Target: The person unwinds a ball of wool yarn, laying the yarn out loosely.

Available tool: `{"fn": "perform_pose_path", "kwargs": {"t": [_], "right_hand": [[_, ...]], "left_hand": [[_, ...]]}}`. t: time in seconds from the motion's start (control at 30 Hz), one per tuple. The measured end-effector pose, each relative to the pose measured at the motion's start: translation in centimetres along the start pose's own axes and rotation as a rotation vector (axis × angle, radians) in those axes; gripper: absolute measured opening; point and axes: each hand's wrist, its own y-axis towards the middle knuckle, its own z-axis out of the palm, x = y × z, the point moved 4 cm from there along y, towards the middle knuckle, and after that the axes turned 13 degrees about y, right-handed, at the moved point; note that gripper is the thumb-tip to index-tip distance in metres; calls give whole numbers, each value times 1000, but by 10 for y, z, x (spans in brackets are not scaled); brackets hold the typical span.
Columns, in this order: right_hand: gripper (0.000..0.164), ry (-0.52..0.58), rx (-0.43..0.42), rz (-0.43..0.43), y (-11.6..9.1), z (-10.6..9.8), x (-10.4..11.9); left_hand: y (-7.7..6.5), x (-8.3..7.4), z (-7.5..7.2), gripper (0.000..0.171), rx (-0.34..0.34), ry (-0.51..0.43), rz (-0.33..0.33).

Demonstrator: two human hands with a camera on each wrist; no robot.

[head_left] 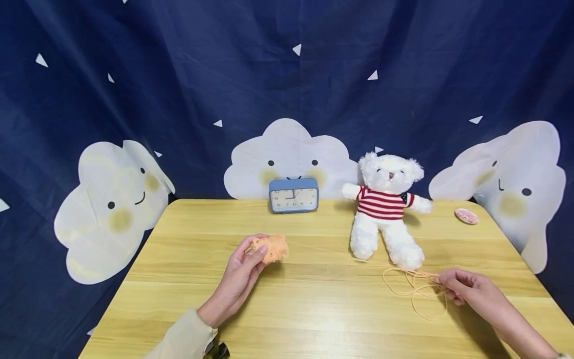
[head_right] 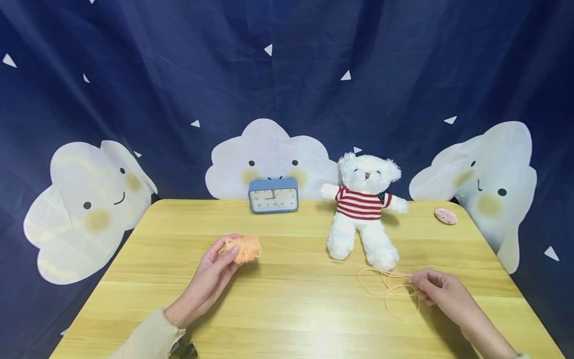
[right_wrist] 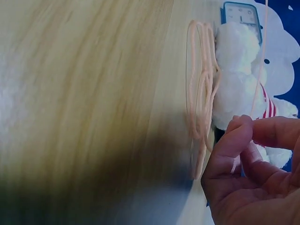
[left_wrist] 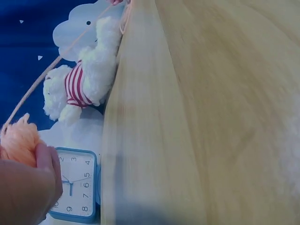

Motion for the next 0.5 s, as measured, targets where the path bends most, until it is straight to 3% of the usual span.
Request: {"fn": "perform_pose_path", "kwargs": {"t": [0.13,0.27,0.5], "right_hand": [[27,-26,9,-6,2,0,-1],[27,-40,11,-15,3,-1,-2],[27,22,16,2,8,-1,-1]], "left_hand": [[0,-2,-2,39,-56,35,32],[0,-5,-2,45,-64,35,62],[3,-5,-4,45,-92,67,14]]}}
